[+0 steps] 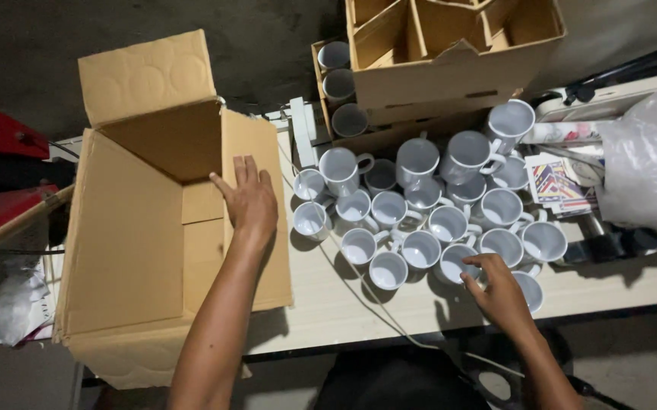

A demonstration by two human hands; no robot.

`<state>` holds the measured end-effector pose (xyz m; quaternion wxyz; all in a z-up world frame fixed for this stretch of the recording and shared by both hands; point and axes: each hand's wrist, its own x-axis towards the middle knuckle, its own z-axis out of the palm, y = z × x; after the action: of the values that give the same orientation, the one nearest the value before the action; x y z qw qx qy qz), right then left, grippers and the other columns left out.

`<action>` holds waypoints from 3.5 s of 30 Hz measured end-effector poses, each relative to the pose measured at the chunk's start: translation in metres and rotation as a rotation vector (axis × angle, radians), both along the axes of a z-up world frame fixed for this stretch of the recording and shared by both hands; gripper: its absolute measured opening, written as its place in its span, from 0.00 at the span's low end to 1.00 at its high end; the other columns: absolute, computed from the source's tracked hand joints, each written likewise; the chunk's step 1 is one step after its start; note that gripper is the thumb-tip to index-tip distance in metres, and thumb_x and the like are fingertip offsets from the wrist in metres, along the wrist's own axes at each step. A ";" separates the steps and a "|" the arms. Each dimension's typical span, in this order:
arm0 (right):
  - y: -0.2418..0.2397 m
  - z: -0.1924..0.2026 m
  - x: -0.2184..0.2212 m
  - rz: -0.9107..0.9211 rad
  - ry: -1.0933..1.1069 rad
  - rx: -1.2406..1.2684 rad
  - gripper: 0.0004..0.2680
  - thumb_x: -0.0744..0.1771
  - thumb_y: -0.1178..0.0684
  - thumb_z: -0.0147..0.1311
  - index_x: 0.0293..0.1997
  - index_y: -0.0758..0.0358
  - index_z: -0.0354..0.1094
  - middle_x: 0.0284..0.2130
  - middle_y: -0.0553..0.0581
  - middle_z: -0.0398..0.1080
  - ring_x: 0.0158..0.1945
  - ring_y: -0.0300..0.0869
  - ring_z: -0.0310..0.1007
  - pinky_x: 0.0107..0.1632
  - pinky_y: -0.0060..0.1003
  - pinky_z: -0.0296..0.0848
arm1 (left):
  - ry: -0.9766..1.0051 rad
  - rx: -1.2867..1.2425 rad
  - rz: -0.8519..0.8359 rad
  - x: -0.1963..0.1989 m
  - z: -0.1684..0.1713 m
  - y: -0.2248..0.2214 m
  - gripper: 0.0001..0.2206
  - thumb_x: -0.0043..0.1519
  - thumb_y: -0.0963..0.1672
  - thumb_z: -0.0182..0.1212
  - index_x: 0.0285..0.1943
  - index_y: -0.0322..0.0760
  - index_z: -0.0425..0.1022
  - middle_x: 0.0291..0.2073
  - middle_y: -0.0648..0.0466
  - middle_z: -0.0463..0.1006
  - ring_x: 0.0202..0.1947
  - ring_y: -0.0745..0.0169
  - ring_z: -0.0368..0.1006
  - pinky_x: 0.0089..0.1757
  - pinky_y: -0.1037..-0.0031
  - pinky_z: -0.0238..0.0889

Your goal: The person places mugs into a cardboard box containing dividers, wrapping one mug in a plastic bag before putting it in a slot.

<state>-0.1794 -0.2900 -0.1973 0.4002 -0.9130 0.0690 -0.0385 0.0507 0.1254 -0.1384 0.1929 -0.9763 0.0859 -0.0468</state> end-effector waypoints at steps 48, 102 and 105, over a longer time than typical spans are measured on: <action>-0.095 0.026 0.197 0.049 -0.413 -0.131 0.08 0.65 0.59 0.59 0.47 0.64 0.70 0.43 0.62 0.70 0.50 0.57 0.70 0.51 0.48 0.69 | 0.333 -1.162 -0.271 -0.134 -0.015 -0.211 0.11 0.58 0.43 0.68 0.47 0.35 0.79 0.41 0.47 0.81 0.41 0.43 0.76 0.45 0.59 0.68; -0.169 0.083 0.126 -0.124 -0.085 0.316 0.05 0.71 0.54 0.51 0.48 0.63 0.66 0.35 0.52 0.73 0.39 0.37 0.74 0.45 0.34 0.74 | 0.673 -1.846 -0.446 -0.065 0.021 -0.284 0.31 0.61 0.43 0.65 0.73 0.35 0.56 0.66 0.46 0.66 0.66 0.59 0.66 0.61 0.70 0.61; -0.088 0.051 0.120 0.138 -0.241 0.608 0.08 0.70 0.52 0.54 0.51 0.64 0.66 0.40 0.51 0.72 0.42 0.35 0.72 0.45 0.28 0.72 | 0.890 -2.152 -0.242 -0.064 0.008 -0.301 0.31 0.63 0.43 0.64 0.74 0.39 0.55 0.65 0.49 0.68 0.62 0.64 0.67 0.59 0.72 0.62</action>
<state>-0.0597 -0.3776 -0.1464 0.6614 -0.7431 -0.0326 -0.0965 -0.0133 -0.1759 -0.1305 -0.7858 -0.5520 0.1545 0.2324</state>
